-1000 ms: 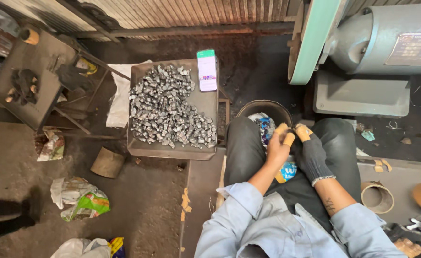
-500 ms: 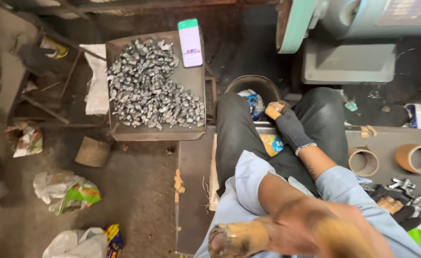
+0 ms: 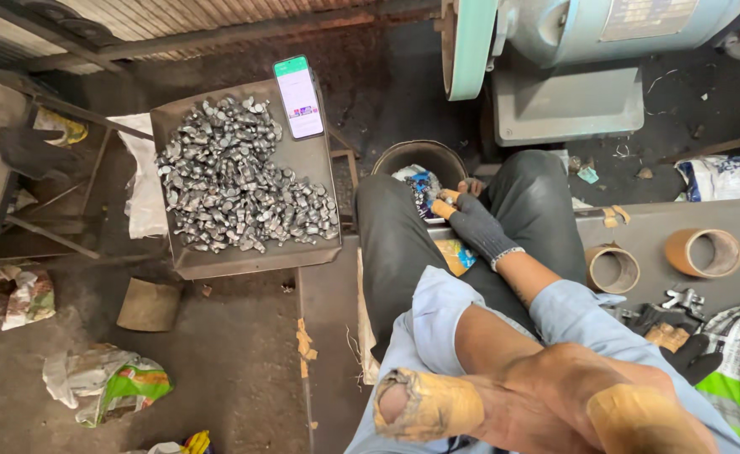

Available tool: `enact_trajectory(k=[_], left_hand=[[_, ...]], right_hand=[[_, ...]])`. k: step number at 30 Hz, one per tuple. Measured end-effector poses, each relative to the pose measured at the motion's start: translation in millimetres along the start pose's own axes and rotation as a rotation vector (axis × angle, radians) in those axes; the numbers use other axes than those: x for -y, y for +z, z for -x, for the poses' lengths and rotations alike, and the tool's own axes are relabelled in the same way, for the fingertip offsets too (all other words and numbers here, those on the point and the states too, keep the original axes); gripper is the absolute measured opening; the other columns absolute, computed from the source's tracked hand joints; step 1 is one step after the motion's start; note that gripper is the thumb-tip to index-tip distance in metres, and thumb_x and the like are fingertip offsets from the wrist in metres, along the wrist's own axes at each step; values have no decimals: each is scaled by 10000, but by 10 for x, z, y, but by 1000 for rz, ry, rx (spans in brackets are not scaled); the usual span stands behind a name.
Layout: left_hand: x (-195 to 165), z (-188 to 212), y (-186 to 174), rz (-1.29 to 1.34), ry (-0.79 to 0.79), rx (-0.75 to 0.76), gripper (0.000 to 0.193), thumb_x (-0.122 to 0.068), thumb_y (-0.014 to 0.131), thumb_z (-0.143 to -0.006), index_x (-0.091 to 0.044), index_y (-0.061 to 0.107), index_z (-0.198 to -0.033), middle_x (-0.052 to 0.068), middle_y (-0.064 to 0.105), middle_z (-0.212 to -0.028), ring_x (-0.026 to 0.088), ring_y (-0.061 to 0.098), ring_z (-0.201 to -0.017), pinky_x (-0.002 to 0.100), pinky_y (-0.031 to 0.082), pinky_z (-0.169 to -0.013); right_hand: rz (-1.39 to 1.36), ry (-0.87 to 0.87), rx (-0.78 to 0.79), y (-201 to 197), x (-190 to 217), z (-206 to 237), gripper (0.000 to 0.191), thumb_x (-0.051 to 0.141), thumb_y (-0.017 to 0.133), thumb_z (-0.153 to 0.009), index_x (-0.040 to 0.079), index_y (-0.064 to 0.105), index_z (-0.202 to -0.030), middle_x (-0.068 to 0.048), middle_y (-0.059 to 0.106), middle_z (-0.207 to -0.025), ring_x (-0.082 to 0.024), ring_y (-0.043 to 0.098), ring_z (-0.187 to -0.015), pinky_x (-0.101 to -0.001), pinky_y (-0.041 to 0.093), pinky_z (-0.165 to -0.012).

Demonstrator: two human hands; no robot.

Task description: The person sits on the floor at a bench grinder and shapes small metal pieces against the spinning belt, producing sparks. They hold each piece with both hands, grind its edges, then place the finished piece onto a tray filled with similar ground metal pieces, repeating the cycle.

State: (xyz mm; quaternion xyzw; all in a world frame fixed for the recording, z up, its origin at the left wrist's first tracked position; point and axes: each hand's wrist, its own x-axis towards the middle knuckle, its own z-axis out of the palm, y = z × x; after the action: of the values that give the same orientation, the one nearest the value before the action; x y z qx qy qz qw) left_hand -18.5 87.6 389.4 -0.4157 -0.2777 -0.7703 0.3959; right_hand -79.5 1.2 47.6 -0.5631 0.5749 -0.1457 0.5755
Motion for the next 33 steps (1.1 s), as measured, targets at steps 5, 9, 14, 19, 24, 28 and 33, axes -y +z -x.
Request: enact_trajectory(k=[5,9,14,19,24,28,33], left_hand=[[-33,367,-413,-258,-66,-40,510,-131,789,-895,-108,594,-1365,100,677,-1201,187,679,-1055,340,556,-986],[-53,1087,-1160,-1490,-138,-518,500,-108,799,-883,-115,614,-1347,103,689,-1228,175,682,-1070,314,566,-967],[-253,2248,-1873,-1753,-148,-1570,474,-181,675,-988,-73,542,-1429,130,641,-1208,204,698,-990,319,591,-811],[-376,3114,-2124,-681,-346,-1630,354,-206,589,-1026,-67,587,-1352,60,692,-1090,155,706,-888,282,560,-706],[-417,3372,-2239,-544,-426,-1314,251,-224,600,-1109,22,643,-1144,60,647,-900,183,648,-746,316,554,-673],[-643,3245,-2545,-577,-367,-1141,363,-267,636,-1137,-22,568,-878,101,621,-723,214,630,-628,325,482,-542],[-977,3039,-3155,-320,-42,-1416,272,-322,657,-992,-68,657,-1089,-35,569,-749,101,533,-577,258,454,-522]], right_hand=[[10,-23,-27,-21,30,45,477,381,668,-938,48,667,-1280,-123,730,-1086,-190,669,-1018,-306,487,-910],[-144,-44,-165,-89,12,19,451,353,671,-947,50,668,-1281,-97,717,-1101,-166,662,-1005,-303,498,-891],[-400,-132,-224,-228,-93,-95,419,319,674,-959,53,670,-1282,-66,701,-1121,-137,653,-989,-298,512,-869],[-1027,-97,260,-398,-228,-150,308,259,711,-1055,33,652,-1257,-35,610,-923,-106,548,-704,-276,453,-572],[-1164,53,554,-674,-125,-116,422,244,715,-1001,-47,617,-1290,-73,679,-1078,-134,659,-873,-283,540,-754],[-667,-471,425,-831,200,-260,560,283,801,-864,-12,593,-1293,-69,658,-1285,-114,641,-1174,-289,522,-1007],[-707,-194,141,-739,440,-903,339,255,778,-901,46,679,-1150,2,677,-881,-68,578,-707,-232,475,-587]])
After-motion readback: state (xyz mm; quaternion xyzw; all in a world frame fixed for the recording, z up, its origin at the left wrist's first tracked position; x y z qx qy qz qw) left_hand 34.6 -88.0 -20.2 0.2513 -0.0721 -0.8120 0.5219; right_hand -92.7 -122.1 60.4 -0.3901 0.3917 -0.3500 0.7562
